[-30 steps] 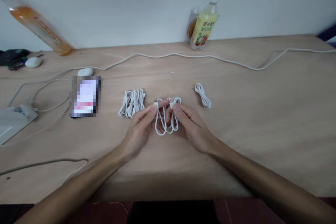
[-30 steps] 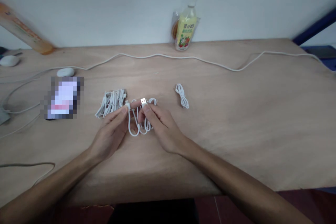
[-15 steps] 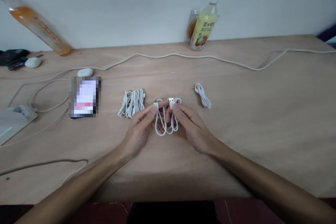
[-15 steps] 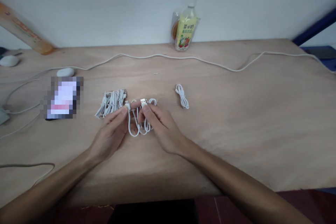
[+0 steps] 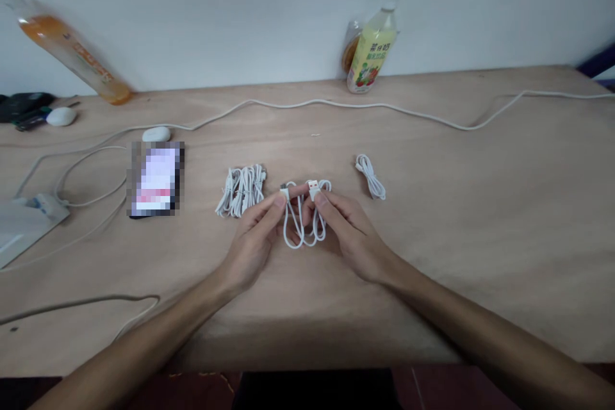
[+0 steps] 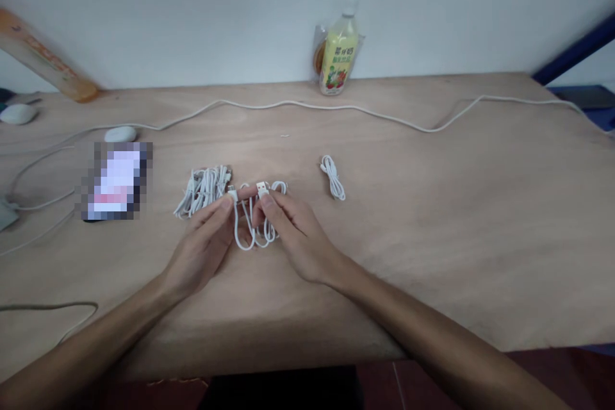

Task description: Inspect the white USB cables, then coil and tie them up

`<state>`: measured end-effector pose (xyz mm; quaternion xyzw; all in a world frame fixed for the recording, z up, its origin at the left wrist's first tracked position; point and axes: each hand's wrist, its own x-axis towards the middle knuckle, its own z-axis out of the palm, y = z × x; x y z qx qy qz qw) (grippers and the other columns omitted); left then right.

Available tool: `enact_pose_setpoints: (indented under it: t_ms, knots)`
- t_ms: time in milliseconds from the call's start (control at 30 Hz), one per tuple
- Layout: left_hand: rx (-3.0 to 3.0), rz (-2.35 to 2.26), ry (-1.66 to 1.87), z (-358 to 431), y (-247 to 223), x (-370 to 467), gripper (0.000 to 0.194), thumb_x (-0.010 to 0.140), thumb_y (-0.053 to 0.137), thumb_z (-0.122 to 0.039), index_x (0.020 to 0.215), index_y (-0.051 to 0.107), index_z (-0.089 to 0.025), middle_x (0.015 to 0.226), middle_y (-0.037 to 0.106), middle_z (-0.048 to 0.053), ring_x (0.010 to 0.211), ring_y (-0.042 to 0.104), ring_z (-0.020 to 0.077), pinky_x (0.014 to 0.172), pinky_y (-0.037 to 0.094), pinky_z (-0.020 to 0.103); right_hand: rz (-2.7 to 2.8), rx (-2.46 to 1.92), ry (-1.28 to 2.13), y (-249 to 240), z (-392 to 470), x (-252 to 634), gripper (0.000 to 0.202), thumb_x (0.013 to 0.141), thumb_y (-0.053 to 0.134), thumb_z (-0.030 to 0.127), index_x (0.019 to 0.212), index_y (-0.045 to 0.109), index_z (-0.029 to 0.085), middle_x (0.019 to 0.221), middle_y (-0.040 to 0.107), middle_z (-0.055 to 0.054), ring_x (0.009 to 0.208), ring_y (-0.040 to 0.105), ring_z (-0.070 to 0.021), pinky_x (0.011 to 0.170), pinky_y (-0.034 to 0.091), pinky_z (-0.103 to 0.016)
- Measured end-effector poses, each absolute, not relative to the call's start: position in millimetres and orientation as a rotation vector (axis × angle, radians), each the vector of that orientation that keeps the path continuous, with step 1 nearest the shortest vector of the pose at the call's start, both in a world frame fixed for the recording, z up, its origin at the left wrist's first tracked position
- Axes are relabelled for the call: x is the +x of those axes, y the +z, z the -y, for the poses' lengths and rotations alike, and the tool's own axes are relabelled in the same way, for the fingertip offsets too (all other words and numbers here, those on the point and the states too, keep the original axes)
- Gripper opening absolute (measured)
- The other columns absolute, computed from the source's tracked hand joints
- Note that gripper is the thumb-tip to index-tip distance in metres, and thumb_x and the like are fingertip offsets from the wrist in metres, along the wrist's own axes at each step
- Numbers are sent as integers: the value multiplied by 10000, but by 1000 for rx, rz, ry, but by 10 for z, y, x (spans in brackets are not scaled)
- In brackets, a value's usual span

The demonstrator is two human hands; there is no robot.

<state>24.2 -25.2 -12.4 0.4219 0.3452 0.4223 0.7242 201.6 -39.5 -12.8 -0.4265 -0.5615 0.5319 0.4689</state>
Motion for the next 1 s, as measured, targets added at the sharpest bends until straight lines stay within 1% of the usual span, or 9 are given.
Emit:
enact_pose_setpoints:
  t_ms: [167, 300, 367, 467, 600, 700, 800, 867, 1000]
  knots:
    - [922, -765, 936, 249, -34, 271, 460, 1030, 708, -596, 1262, 801, -210, 1064, 797, 114, 948, 765, 276, 745, 653, 370, 1358, -1036, 1254, -103, 410, 2000, 543, 1114, 500, 667, 801, 630, 243, 791, 620, -5, 727, 570, -180, 728, 493, -336]
    - [905, -799, 1027, 237, 6, 273, 378, 1002, 762, -590, 1063, 713, -220, 1152, 787, 86, 1010, 779, 269, 742, 680, 363, 1312, -1011, 1200, -118, 428, 1967, 531, 1136, 477, 629, 813, 640, 240, 828, 644, -16, 770, 599, -186, 760, 509, -344]
    - [891, -812, 1061, 232, 12, 264, 388, 999, 770, -583, 973, 635, -221, 1177, 786, 80, 1053, 785, 279, 755, 693, 381, 1266, -1002, 1202, -142, 435, 1953, 515, 1146, 464, 612, 836, 645, 243, 833, 654, -17, 776, 611, -188, 763, 521, -347]
    - [868, -809, 1074, 230, 18, 251, 433, 988, 781, -590, 929, 553, -227, 1201, 789, 88, 1123, 789, 313, 769, 709, 415, 1186, -1036, 1198, -170, 440, 1943, 480, 1143, 466, 624, 914, 665, 251, 867, 675, -17, 776, 621, -187, 763, 539, -349]
    - [859, -811, 1078, 230, 29, 258, 439, 951, 846, -537, 965, 530, -233, 1229, 792, 81, 1142, 799, 323, 753, 718, 404, 1140, -1077, 1167, -166, 436, 1946, 478, 1128, 477, 666, 1006, 698, 261, 938, 745, -29, 810, 693, -194, 777, 579, -357]
    - [841, -850, 1082, 225, 38, 273, 485, 858, 955, -416, 1021, 533, -241, 1198, 804, 51, 1059, 820, 285, 654, 691, 304, 1102, -1071, 1166, -143, 427, 1956, 473, 1108, 515, 688, 1104, 732, 268, 1023, 799, -50, 889, 764, -215, 806, 630, -374]
    - [799, -917, 1079, 214, 48, 279, 632, 740, 1025, -266, 1200, 591, -252, 1260, 812, 55, 975, 817, 246, 544, 623, 221, 1062, -1050, 1197, -122, 420, 1967, 502, 1103, 519, 697, 1277, 732, 277, 1110, 834, -75, 958, 807, -237, 830, 670, -396]
    - [792, -926, 1026, 209, 56, 273, 694, 720, 1014, -194, 1312, 654, -240, 1330, 805, 79, 950, 801, 223, 510, 576, 192, 1063, -1053, 1205, -114, 417, 1972, 545, 1108, 502, 698, 1406, 698, 286, 1146, 845, -83, 990, 822, -246, 836, 684, -399]
    - [809, -835, 907, 217, 82, 262, 542, 768, 956, -172, 1288, 810, -212, 1343, 813, 102, 884, 745, 164, 497, 452, 157, 1083, -1085, 1205, -122, 416, 1978, 630, 1120, 474, 687, 1613, 571, 306, 1216, 843, -83, 1063, 822, -255, 907, 687, -419]
